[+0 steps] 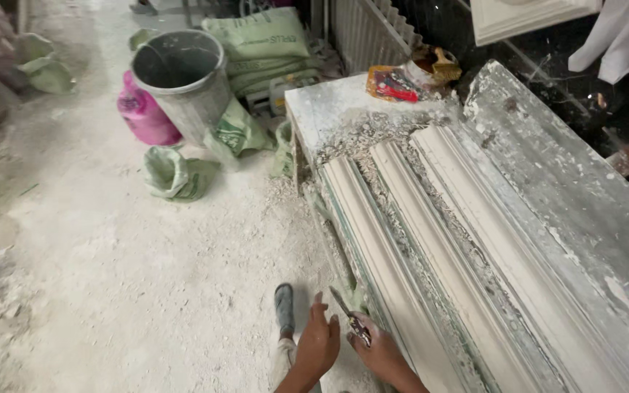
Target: The person uses a small hand scraper to remove excess plaster and debris from the grooves of decorative plaster cornice moldings laid on a work table. They work along the lengths of several moldings, steadying each piece with the other hand and brushing loose material aside as they go.
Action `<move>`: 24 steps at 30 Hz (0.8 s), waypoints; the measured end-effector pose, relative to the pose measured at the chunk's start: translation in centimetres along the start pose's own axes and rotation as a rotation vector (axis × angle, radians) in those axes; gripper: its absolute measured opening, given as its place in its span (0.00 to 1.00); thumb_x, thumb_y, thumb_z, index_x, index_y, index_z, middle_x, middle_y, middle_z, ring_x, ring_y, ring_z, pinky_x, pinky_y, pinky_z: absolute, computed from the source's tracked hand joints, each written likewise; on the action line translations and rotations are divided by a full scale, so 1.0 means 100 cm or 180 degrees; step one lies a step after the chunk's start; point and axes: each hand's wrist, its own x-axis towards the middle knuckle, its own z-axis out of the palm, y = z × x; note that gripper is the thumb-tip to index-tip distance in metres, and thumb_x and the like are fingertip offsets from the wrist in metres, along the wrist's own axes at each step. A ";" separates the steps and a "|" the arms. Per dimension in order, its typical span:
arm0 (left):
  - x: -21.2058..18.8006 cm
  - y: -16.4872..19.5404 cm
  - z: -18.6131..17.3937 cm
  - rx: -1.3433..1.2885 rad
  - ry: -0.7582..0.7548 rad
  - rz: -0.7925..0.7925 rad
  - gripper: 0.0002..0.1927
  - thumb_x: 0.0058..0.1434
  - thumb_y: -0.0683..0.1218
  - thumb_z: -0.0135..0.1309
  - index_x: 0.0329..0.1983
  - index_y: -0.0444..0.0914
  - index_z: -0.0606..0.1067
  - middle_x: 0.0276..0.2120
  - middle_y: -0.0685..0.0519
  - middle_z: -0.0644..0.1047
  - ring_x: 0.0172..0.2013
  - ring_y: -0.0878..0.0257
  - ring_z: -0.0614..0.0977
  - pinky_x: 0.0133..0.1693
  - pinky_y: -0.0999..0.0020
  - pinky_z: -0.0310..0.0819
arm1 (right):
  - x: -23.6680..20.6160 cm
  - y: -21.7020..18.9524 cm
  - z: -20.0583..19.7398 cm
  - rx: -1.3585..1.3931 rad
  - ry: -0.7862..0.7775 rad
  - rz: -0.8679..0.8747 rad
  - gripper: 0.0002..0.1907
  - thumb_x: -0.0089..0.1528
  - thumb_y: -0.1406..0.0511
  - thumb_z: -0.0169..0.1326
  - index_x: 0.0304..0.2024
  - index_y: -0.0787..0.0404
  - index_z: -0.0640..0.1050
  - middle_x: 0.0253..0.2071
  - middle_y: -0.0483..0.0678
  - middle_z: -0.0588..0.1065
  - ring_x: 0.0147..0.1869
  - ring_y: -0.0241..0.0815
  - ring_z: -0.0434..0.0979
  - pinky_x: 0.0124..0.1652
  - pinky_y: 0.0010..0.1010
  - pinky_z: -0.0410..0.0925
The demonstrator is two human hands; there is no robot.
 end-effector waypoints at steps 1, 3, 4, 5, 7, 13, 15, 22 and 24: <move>0.030 -0.001 0.003 0.0150 -0.0071 0.0374 0.33 0.64 0.44 0.47 0.73 0.34 0.55 0.58 0.31 0.69 0.47 0.32 0.78 0.46 0.46 0.75 | 0.022 0.002 0.000 -0.0121 0.0113 0.0138 0.27 0.60 0.57 0.59 0.61 0.52 0.74 0.39 0.57 0.83 0.44 0.55 0.84 0.44 0.40 0.75; 0.086 -0.001 0.005 0.0402 -0.0236 0.1120 0.36 0.60 0.41 0.48 0.73 0.32 0.55 0.62 0.26 0.63 0.53 0.27 0.73 0.49 0.44 0.73 | 0.063 0.000 0.003 -0.0370 0.0317 0.0454 0.25 0.60 0.57 0.59 0.59 0.53 0.76 0.40 0.58 0.82 0.46 0.59 0.83 0.45 0.43 0.74; 0.110 -0.001 0.004 0.0627 -0.0452 0.1014 0.34 0.62 0.41 0.46 0.73 0.35 0.57 0.64 0.26 0.61 0.55 0.27 0.71 0.51 0.42 0.71 | 0.071 -0.003 0.006 -0.0313 0.0363 0.0503 0.24 0.60 0.58 0.59 0.59 0.55 0.75 0.40 0.59 0.82 0.46 0.61 0.83 0.45 0.44 0.74; 0.139 0.001 0.004 0.0847 -0.0656 0.0952 0.32 0.63 0.40 0.45 0.73 0.38 0.59 0.66 0.25 0.59 0.57 0.28 0.70 0.54 0.41 0.70 | 0.090 -0.009 0.002 -0.0267 0.0440 0.0535 0.24 0.60 0.59 0.58 0.58 0.58 0.75 0.39 0.61 0.81 0.45 0.62 0.82 0.45 0.45 0.74; 0.187 0.001 -0.006 0.1268 -0.0868 0.1112 0.29 0.65 0.41 0.45 0.72 0.42 0.62 0.68 0.25 0.57 0.61 0.28 0.67 0.58 0.39 0.66 | 0.133 -0.034 -0.004 -0.0158 0.0628 0.0487 0.24 0.60 0.60 0.57 0.58 0.60 0.75 0.40 0.62 0.81 0.45 0.64 0.81 0.44 0.46 0.74; 0.289 -0.014 -0.024 0.2273 -0.1221 0.2124 0.28 0.65 0.44 0.48 0.69 0.38 0.65 0.71 0.29 0.55 0.70 0.33 0.56 0.65 0.36 0.53 | 0.193 -0.096 -0.011 -0.0180 0.0878 0.0706 0.23 0.61 0.61 0.53 0.58 0.62 0.75 0.42 0.64 0.79 0.46 0.67 0.78 0.45 0.51 0.71; 0.296 -0.016 -0.018 0.3057 -0.1707 0.2241 0.33 0.58 0.45 0.51 0.69 0.34 0.64 0.70 0.32 0.53 0.71 0.36 0.53 0.66 0.35 0.49 | 0.197 -0.113 -0.012 -0.0213 0.0823 0.1051 0.21 0.62 0.61 0.54 0.57 0.60 0.76 0.42 0.64 0.79 0.46 0.67 0.78 0.45 0.51 0.70; 0.293 -0.012 -0.001 0.2599 -0.2452 0.3184 0.23 0.66 0.45 0.54 0.61 0.29 0.72 0.62 0.36 0.71 0.65 0.44 0.69 0.66 0.47 0.61 | 0.163 -0.143 -0.052 -0.0111 0.0311 0.1896 0.30 0.60 0.61 0.51 0.67 0.50 0.71 0.37 0.61 0.80 0.40 0.61 0.82 0.42 0.49 0.72; 0.319 -0.014 -0.010 0.2488 -0.2580 0.2950 0.18 0.61 0.44 0.55 0.54 0.34 0.75 0.60 0.41 0.74 0.64 0.48 0.71 0.64 0.49 0.63 | 0.198 -0.142 -0.038 -0.0169 0.0066 0.1971 0.32 0.60 0.61 0.51 0.69 0.48 0.68 0.37 0.61 0.80 0.40 0.61 0.82 0.43 0.49 0.72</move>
